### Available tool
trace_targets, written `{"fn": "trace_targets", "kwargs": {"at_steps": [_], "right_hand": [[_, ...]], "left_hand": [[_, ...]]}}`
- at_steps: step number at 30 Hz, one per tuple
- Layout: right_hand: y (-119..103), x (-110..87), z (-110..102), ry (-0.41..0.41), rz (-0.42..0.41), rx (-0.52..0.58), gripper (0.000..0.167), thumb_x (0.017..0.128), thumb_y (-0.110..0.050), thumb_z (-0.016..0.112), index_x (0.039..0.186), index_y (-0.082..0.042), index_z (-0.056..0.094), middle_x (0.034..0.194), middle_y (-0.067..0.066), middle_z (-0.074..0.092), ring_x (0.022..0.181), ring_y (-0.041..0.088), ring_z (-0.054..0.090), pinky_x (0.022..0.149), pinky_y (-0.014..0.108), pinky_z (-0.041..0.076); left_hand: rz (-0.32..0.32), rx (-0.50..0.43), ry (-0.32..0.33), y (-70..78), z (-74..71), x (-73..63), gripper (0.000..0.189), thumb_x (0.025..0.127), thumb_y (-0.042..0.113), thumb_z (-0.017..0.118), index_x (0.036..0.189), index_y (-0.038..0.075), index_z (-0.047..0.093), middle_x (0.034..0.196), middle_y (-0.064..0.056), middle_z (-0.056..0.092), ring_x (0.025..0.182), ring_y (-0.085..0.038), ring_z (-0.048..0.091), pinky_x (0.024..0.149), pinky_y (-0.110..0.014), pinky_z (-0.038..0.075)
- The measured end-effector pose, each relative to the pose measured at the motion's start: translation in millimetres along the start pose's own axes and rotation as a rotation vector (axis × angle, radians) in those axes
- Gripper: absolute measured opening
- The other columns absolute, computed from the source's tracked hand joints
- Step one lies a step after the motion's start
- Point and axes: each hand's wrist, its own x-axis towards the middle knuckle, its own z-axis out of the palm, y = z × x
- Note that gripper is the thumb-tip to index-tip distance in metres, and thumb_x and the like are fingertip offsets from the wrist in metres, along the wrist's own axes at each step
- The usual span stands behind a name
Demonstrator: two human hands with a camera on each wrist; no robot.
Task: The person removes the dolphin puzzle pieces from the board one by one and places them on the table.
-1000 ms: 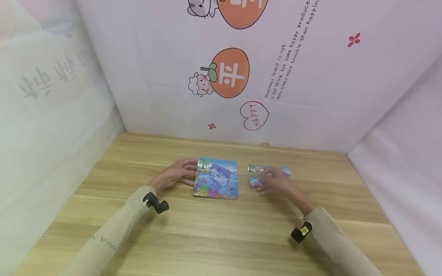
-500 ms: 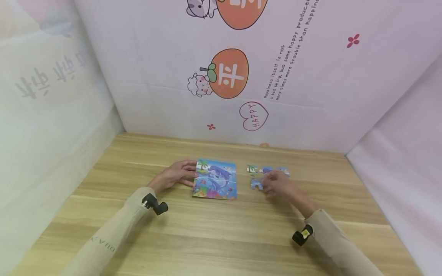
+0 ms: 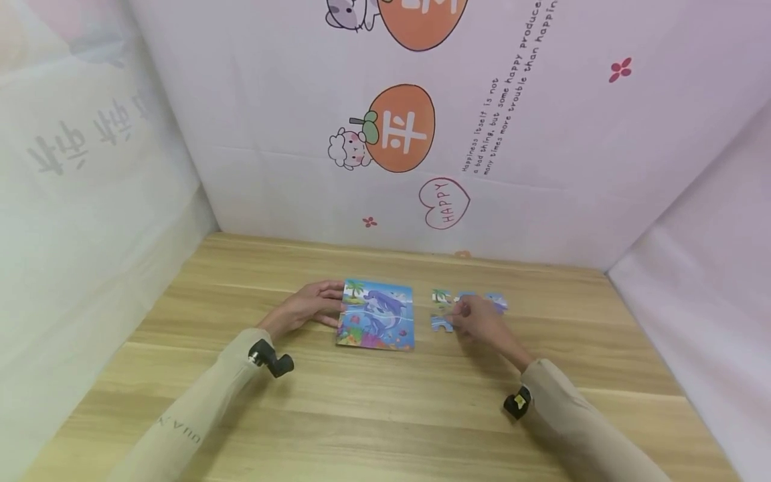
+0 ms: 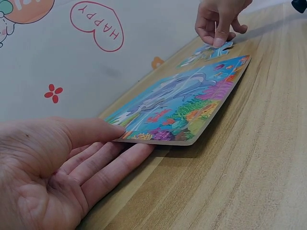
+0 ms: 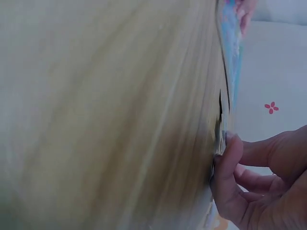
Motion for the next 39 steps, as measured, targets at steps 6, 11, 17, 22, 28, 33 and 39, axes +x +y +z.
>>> {"fn": "trace_targets", "kwargs": {"at_steps": [6,11,17,22,28,33,39], "right_hand": [[2,0.2,-1,0.015,-0.029,-0.050,0.011,0.100,-0.005,0.068,0.095,0.002,0.061,0.082,0.014,0.070,0.059,0.019,0.062,0.052,0.030,0.063],[4,1.5,-1,0.060,-0.033,-0.057,0.015,0.098,-0.009,0.073,0.093,0.000,0.061,0.079,0.009,0.065,0.062,0.017,0.057,0.051,0.025,0.055],[8,4.0,-4,0.110,-0.064,-0.077,0.021,0.094,-0.012,0.078,0.093,0.001,0.062,0.082,0.008,0.062,0.068,0.016,0.052,0.053,0.021,0.046],[12,8.0,-6,0.124,-0.107,-0.132,0.023,0.094,-0.018,0.079,0.095,-0.001,0.063,0.084,0.008,0.064,0.071,0.017,0.053,0.058,0.024,0.047],[3,9.7,-4,0.128,-0.113,-0.167,0.026,0.095,-0.028,0.079,0.093,-0.006,0.064,0.086,0.008,0.068,0.071,0.019,0.057,0.059,0.027,0.051],[-10,10.0,4,0.099,-0.133,-0.176,0.018,0.097,-0.022,0.077,0.094,-0.007,0.067,0.093,0.009,0.072,0.083,0.022,0.065,0.066,0.030,0.058],[-24,12.0,18,0.026,-0.190,-0.140,0.012,0.097,-0.013,0.075,0.096,-0.005,0.067,0.094,0.008,0.073,0.090,0.024,0.068,0.078,0.037,0.064]], "left_hand": [[0.004,0.006,0.005,2.7,0.9,-1.9,0.067,0.100,-0.005,0.064,0.160,-0.002,0.033,0.155,-0.031,0.043,0.106,-0.028,0.072,0.089,-0.042,0.067],[-0.004,0.006,0.009,2.9,0.9,-2.2,0.067,0.100,-0.005,0.063,0.160,-0.001,0.033,0.155,-0.030,0.045,0.106,-0.027,0.073,0.089,-0.041,0.067],[0.001,0.014,0.004,3.1,1.0,-0.3,0.068,0.100,-0.004,0.065,0.160,0.000,0.033,0.155,-0.029,0.046,0.107,-0.028,0.073,0.089,-0.041,0.067],[0.004,0.019,0.014,4.1,1.0,-0.5,0.068,0.100,-0.004,0.065,0.160,0.000,0.035,0.154,-0.029,0.047,0.105,-0.027,0.073,0.089,-0.041,0.067],[0.010,0.022,0.004,3.8,0.9,-2.1,0.068,0.100,-0.003,0.065,0.160,-0.001,0.034,0.154,-0.030,0.045,0.106,-0.027,0.073,0.089,-0.041,0.067],[0.008,0.017,0.000,2.9,1.2,-2.4,0.068,0.100,-0.003,0.065,0.160,-0.001,0.033,0.154,-0.030,0.045,0.105,-0.026,0.073,0.089,-0.040,0.067],[-0.002,0.002,0.003,2.9,2.1,-2.9,0.068,0.100,-0.004,0.065,0.160,-0.001,0.034,0.154,-0.029,0.045,0.104,-0.026,0.073,0.089,-0.040,0.068]]}}
